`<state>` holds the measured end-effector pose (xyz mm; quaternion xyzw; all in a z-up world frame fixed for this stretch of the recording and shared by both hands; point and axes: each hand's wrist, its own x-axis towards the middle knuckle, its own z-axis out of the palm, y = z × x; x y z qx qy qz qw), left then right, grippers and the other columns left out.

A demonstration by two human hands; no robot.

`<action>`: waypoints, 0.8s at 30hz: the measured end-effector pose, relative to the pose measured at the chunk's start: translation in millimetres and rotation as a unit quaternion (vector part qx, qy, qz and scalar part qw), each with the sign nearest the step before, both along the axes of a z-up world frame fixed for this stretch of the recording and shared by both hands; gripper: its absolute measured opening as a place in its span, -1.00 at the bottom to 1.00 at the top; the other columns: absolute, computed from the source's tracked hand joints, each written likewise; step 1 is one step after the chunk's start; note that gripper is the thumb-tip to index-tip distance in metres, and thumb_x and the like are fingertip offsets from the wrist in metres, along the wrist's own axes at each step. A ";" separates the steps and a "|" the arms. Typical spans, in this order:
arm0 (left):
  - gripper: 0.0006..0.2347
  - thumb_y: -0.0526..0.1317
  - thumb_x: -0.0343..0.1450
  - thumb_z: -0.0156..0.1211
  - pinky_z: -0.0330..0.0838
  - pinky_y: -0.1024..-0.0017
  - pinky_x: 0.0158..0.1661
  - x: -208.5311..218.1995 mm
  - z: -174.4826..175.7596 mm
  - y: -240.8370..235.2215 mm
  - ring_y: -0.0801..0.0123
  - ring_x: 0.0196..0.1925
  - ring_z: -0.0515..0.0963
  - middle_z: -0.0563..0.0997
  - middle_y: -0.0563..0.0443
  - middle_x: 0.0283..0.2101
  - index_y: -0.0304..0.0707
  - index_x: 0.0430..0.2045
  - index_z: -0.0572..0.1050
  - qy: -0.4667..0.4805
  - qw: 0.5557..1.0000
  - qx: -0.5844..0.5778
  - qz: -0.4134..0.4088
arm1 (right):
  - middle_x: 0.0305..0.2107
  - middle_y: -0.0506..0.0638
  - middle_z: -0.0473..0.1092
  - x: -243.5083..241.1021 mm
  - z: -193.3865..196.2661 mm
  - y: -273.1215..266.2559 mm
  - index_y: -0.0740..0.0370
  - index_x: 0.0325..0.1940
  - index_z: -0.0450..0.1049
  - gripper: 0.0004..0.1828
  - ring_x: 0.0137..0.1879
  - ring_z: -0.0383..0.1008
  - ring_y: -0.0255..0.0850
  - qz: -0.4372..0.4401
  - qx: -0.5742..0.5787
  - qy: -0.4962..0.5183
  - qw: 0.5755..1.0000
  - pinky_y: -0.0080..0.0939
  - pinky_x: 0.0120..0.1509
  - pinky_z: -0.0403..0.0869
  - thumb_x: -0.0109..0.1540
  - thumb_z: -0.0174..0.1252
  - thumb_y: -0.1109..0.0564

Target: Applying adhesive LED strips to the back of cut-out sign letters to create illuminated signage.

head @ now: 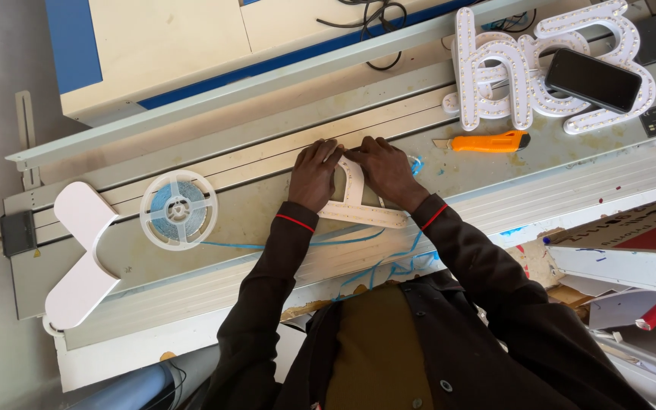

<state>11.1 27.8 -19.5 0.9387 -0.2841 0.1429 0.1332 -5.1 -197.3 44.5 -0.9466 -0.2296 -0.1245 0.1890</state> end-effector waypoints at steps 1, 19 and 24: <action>-0.60 -0.33 0.53 0.29 0.42 -0.01 0.35 -0.7 -0.8 -1.1 -0.08 0.49 0.48 0.49 -0.02 0.38 -0.09 0.32 0.60 -0.001 1.000 0.000 0.000 | -0.25 -0.08 0.37 1.8 -4.2 -5.1 -0.16 0.13 0.77 -0.67 -0.07 0.64 0.00 0.000 0.000 -0.001 1.000 0.05 -0.16 0.68 0.39 0.29 0.22; -0.73 -0.13 0.57 0.31 0.40 0.12 0.02 -14.4 2.5 -11.9 0.13 0.18 0.56 0.44 0.10 0.12 -0.07 0.17 0.69 -0.040 0.994 0.010 0.102 | -0.31 -0.10 0.41 -3.7 -10.3 -7.7 0.04 -0.03 0.79 -0.79 -0.13 0.61 -0.15 0.000 0.007 -0.087 0.996 -0.24 -0.20 0.64 0.34 0.33 0.26; -0.71 -0.16 0.56 0.33 0.37 0.11 0.01 -15.7 1.3 -14.3 0.09 0.20 0.53 0.42 0.08 0.14 -0.09 0.18 0.67 -0.051 0.993 0.010 0.107 | -0.30 -0.09 0.34 -3.4 -15.2 -9.0 0.04 0.01 0.79 -0.75 -0.11 0.59 -0.07 0.001 0.030 -0.106 0.994 -0.14 -0.20 0.66 0.35 0.30 0.28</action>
